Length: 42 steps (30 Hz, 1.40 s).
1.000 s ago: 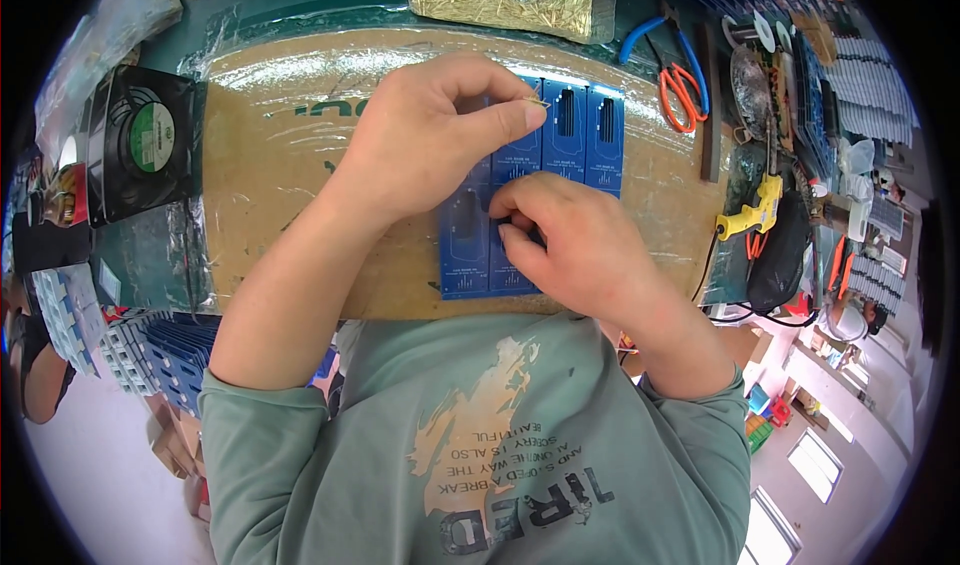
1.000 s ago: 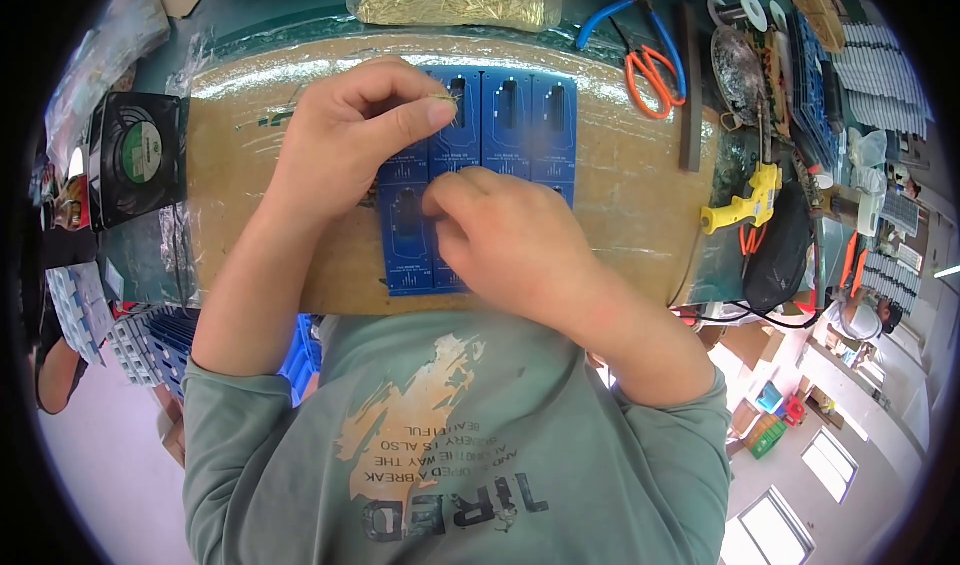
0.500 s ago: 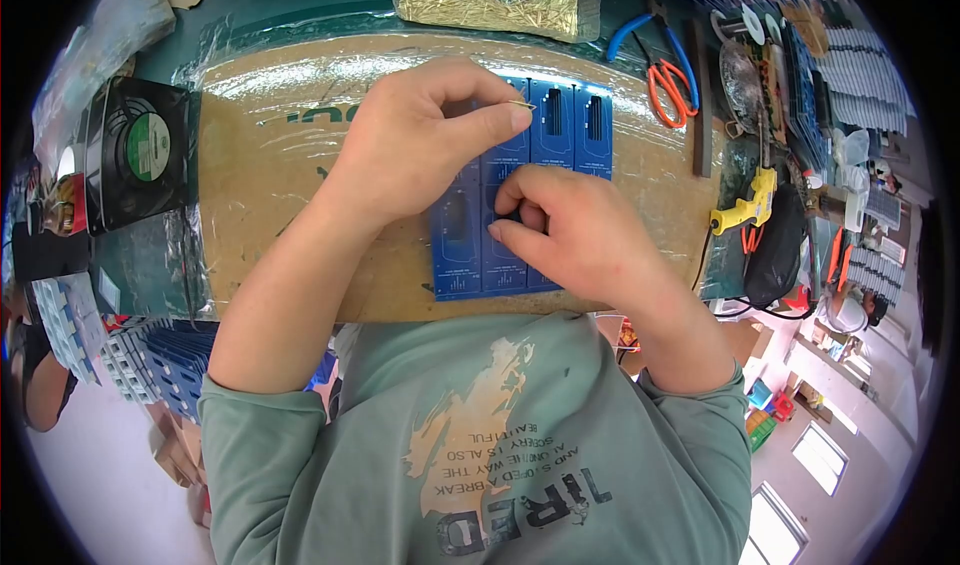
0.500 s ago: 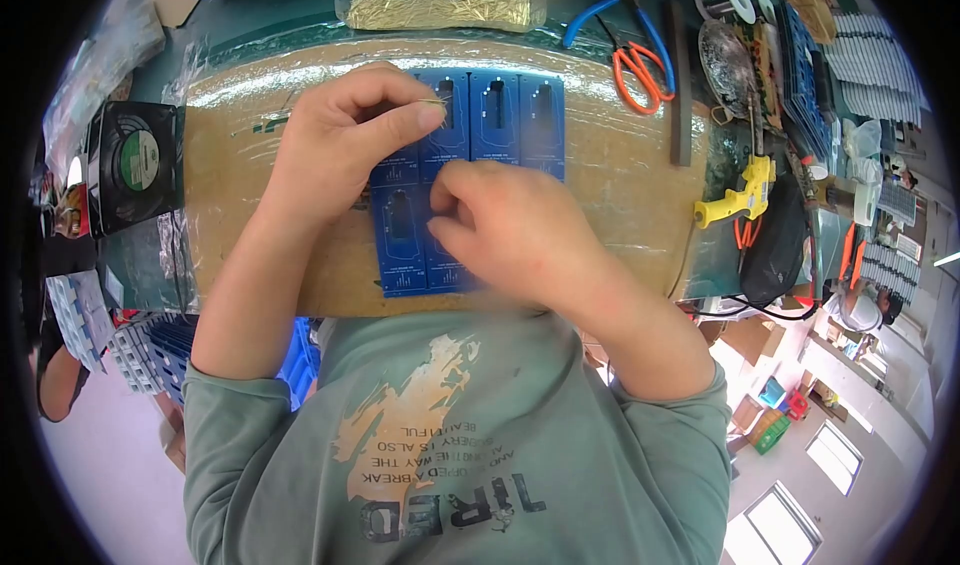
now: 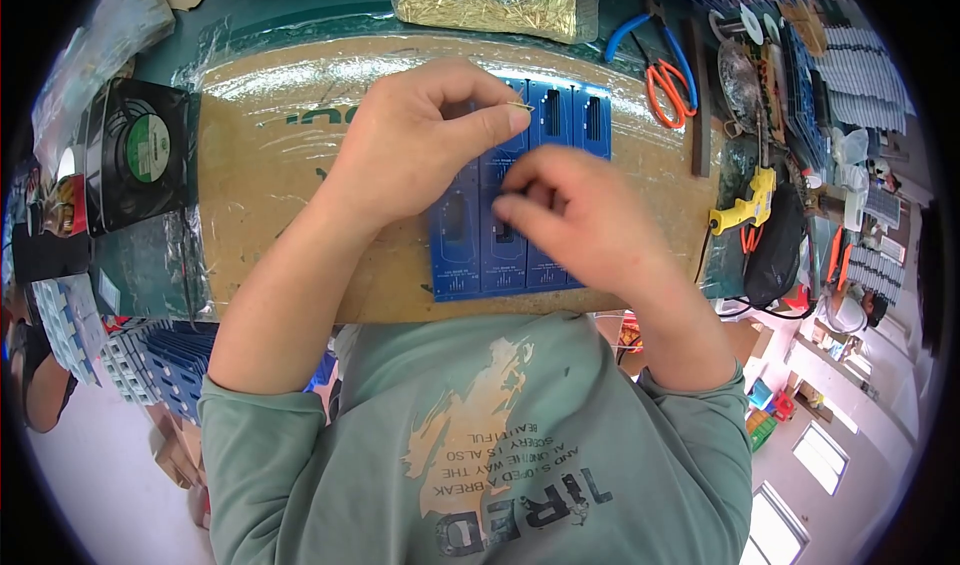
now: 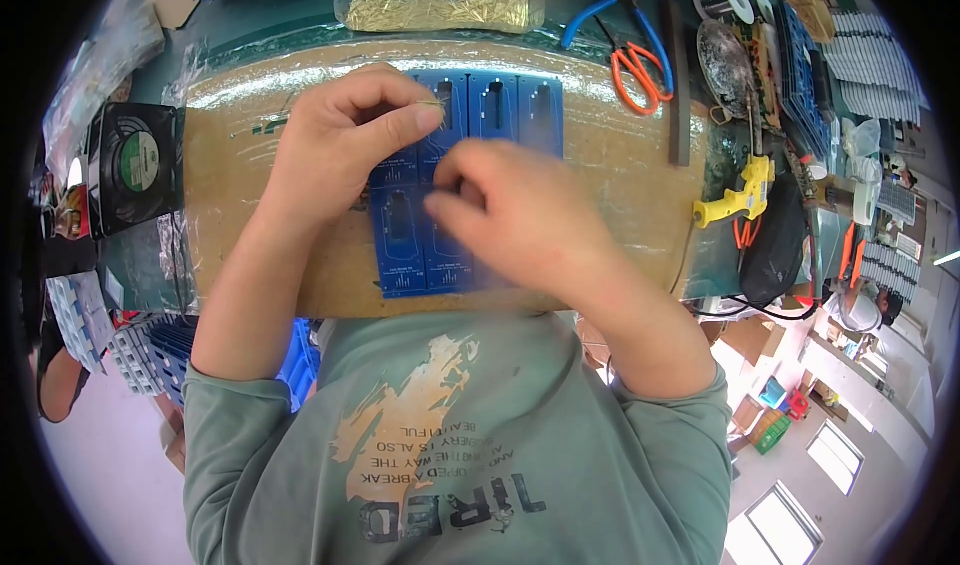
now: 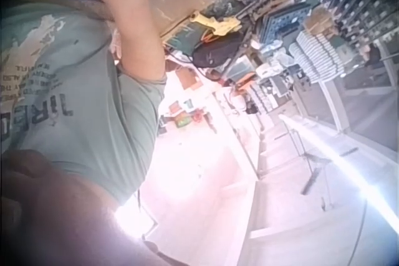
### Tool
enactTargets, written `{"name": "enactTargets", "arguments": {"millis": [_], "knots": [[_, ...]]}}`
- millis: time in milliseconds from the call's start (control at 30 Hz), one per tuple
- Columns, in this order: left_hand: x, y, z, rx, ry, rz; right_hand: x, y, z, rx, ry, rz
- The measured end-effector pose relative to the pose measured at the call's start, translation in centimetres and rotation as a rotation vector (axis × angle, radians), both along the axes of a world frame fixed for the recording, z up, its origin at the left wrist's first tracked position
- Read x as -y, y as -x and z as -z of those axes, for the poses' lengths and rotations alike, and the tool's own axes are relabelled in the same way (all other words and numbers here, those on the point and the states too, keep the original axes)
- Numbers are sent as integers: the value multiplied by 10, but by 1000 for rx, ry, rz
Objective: The person inserts small pins into a blue plastic mold for electronic components by hand.
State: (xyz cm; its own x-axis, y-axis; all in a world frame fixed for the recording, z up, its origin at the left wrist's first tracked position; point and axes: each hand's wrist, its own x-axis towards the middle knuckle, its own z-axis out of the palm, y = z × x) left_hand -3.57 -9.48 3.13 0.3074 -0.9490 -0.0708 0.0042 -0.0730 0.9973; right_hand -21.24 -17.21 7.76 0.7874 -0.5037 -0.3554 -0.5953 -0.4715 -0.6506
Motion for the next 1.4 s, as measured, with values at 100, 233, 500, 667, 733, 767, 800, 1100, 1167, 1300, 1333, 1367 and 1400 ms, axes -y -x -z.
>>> {"name": "enactTargets", "arguments": {"millis": [100,233,500,667,733,767,800,1100,1167,1300,1333,1367,1400], "knots": [[0,1,-4,11,3,1,9,-1,1,195,-44,265],[-1,2,-5,47,-52,16,21,-4,4,481,-18,304],[-1,1,-7,146,-26,34,26,-8,10,383,-290,299],[-1,0,-8,141,-54,55,24,-8,13,442,-309,308],[-1,1,-8,149,-46,50,24,-8,15,476,-310,336],[-1,1,-8,158,-36,46,24,-9,15,608,-321,376],[0,0,-8,158,-38,44,24,-9,15,741,-332,414],[0,-3,-8,12,-68,-35,16,5,10,518,-497,361],[0,-4,-4,33,-40,-71,13,6,12,417,-449,333],[0,-4,-3,-16,-39,-83,4,8,15,325,122,-143],[0,-4,-3,-23,-48,-82,1,8,14,274,135,-174],[0,-4,-3,-30,-57,-81,-2,8,14,224,149,-205],[0,-4,-3,-30,-57,-81,-4,6,14,224,149,-206]]}}
